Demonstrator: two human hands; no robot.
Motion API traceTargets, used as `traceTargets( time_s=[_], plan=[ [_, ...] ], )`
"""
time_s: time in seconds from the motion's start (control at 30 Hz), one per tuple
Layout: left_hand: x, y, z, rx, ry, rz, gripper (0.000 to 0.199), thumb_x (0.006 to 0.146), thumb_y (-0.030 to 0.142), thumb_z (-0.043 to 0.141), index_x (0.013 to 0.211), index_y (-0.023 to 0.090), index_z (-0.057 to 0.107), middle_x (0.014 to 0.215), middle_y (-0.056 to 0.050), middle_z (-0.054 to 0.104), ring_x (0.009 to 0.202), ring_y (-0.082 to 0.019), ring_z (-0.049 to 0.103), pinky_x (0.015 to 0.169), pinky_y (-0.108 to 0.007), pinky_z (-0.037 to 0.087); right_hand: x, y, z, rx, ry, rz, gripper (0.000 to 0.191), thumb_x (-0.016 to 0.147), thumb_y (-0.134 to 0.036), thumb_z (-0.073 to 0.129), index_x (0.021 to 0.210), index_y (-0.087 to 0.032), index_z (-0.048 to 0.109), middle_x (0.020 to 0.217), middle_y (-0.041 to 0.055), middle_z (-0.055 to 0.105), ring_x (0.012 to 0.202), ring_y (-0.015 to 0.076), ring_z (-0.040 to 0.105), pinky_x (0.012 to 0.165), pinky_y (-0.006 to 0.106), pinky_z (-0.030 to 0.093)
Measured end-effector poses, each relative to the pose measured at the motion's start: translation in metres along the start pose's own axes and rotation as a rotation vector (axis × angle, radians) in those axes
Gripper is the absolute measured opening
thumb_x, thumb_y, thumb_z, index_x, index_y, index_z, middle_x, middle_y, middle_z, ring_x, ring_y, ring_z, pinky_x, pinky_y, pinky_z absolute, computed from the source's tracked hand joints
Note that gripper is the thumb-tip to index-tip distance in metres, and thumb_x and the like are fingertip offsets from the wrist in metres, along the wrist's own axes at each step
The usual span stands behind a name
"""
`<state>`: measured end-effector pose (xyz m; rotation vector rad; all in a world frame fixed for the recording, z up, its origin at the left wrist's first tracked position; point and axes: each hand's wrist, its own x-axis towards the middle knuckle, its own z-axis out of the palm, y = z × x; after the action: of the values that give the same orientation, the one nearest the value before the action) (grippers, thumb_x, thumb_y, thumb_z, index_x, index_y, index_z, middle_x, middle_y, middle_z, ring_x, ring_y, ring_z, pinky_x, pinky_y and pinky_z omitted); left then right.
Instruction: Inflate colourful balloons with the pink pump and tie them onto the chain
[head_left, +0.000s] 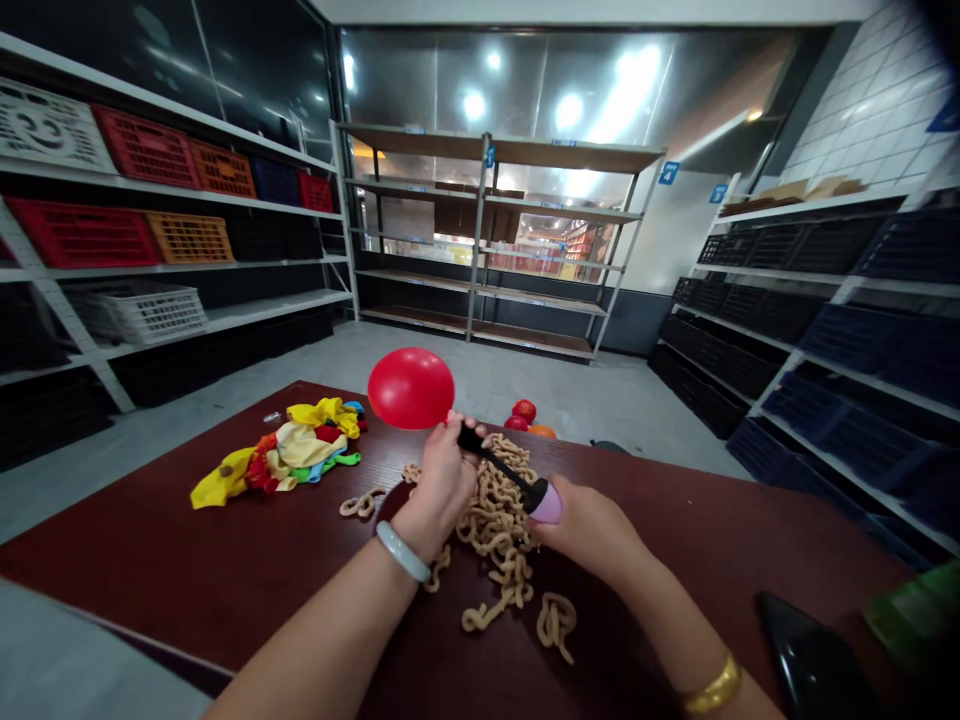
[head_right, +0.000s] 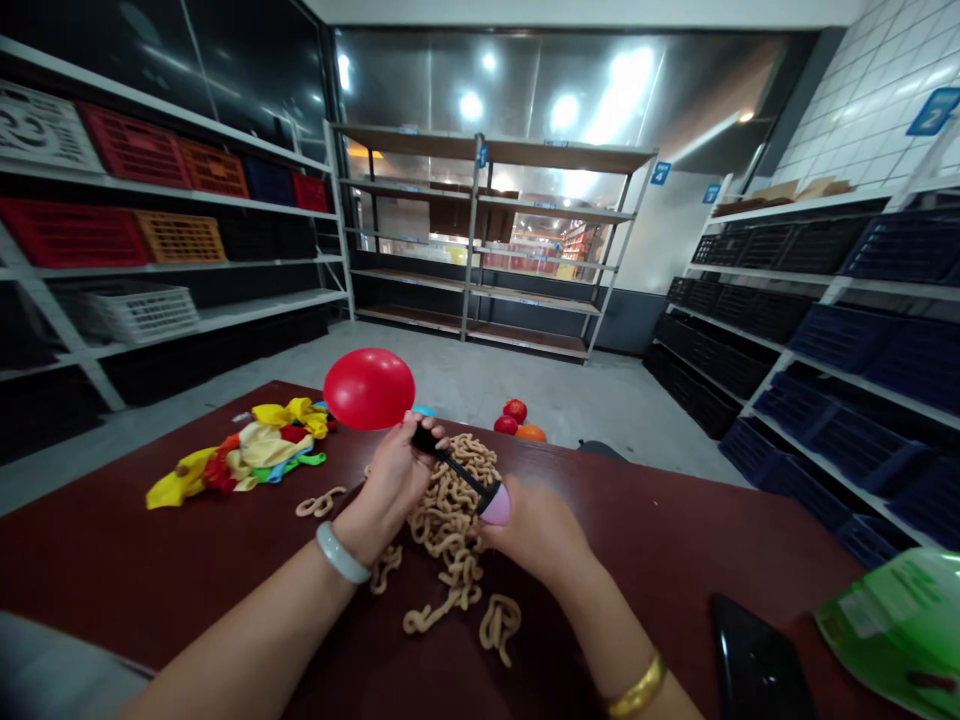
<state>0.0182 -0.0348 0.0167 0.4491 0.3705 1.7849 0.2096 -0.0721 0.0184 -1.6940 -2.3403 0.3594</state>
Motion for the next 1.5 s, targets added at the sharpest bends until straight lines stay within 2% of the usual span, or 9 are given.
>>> traceTargets(
  time_s=[0.13,0.23,0.43,0.7,0.87,1.0,1.27,1.37,1.5],
  plan=[
    [0.024,0.026,-0.011,-0.024,0.054,0.048,0.013,0.086,0.017,0.059,0.079,0.018,0.048,0.07,0.0,0.05,0.062,-0.014,0.053,0.056,-0.028,0.043,0.001,0.012,-0.005,0.027,-0.035,-0.017,0.033,0.073,-0.052,0.064,0.093,-0.025,0.061,0.091,0.0037,0.072,0.078,0.0231,0.066,0.057,0.028,0.033],
    [0.027,0.028,-0.013,-0.04,0.04,0.05,0.015,0.085,0.019,0.062,0.08,0.018,0.048,0.07,0.0,0.05,0.062,-0.013,0.053,0.056,-0.027,0.042,0.001,0.018,-0.007,-0.003,-0.043,-0.02,0.033,0.073,-0.052,0.064,0.091,-0.025,0.062,0.09,0.0037,0.072,0.077,0.0226,0.065,0.056,0.028,0.031],
    [0.011,0.003,-0.006,-0.037,0.022,0.046,0.022,0.08,0.02,0.069,0.079,0.019,0.047,0.072,0.001,0.051,0.062,-0.012,0.053,0.058,-0.025,0.043,-0.001,0.017,-0.003,-0.064,-0.016,-0.051,0.033,0.072,-0.05,0.065,0.09,-0.023,0.061,0.088,0.0056,0.071,0.079,0.0247,0.066,0.057,0.029,0.029],
    [-0.036,-0.044,0.015,0.014,0.016,-0.049,0.023,0.078,0.024,0.071,0.079,0.018,0.05,0.073,0.001,0.051,0.064,-0.011,0.052,0.057,-0.024,0.044,0.0,0.007,0.005,-0.005,0.047,-0.055,0.038,0.072,-0.053,0.064,0.094,-0.023,0.058,0.089,0.0059,0.072,0.08,0.0287,0.068,0.057,0.029,0.033],
    [-0.044,-0.053,0.02,0.031,-0.025,-0.062,0.022,0.08,0.026,0.07,0.079,0.018,0.05,0.073,0.001,0.051,0.064,-0.012,0.052,0.057,-0.024,0.045,0.001,0.005,0.004,0.039,0.046,-0.042,0.046,0.072,-0.064,0.062,0.094,-0.023,0.058,0.089,0.0068,0.072,0.08,0.0308,0.068,0.056,0.03,0.034],
    [-0.027,-0.041,0.013,0.036,0.002,-0.057,0.02,0.079,0.021,0.069,0.078,0.017,0.05,0.072,0.0,0.052,0.062,-0.012,0.052,0.057,-0.025,0.045,0.003,0.008,0.005,0.115,0.009,-0.025,0.048,0.071,-0.063,0.065,0.098,-0.024,0.06,0.094,0.0069,0.073,0.084,0.0295,0.068,0.059,0.029,0.036],
    [0.024,0.02,-0.011,0.009,0.079,0.024,0.014,0.087,0.018,0.058,0.077,0.018,0.048,0.068,0.0,0.051,0.061,-0.013,0.053,0.056,-0.027,0.044,0.003,0.024,-0.007,0.094,-0.083,-0.047,0.036,0.07,-0.053,0.069,0.091,-0.024,0.064,0.091,0.0044,0.072,0.078,0.0235,0.065,0.059,0.028,0.035],
    [0.025,0.023,-0.011,0.005,0.07,0.041,0.013,0.087,0.017,0.058,0.078,0.018,0.049,0.069,0.0,0.051,0.061,-0.014,0.053,0.056,-0.028,0.044,0.003,0.028,-0.009,0.052,-0.088,-0.053,0.036,0.07,-0.052,0.068,0.091,-0.023,0.064,0.09,0.0049,0.072,0.077,0.0234,0.065,0.059,0.028,0.036],
    [0.016,0.008,-0.008,0.006,0.055,0.072,0.016,0.084,0.016,0.061,0.077,0.019,0.047,0.069,0.001,0.051,0.06,-0.013,0.053,0.056,-0.026,0.043,0.001,0.029,-0.01,0.017,-0.105,-0.06,0.038,0.069,-0.052,0.069,0.092,-0.022,0.065,0.09,0.0064,0.072,0.079,0.0244,0.065,0.06,0.028,0.036]
  ],
)
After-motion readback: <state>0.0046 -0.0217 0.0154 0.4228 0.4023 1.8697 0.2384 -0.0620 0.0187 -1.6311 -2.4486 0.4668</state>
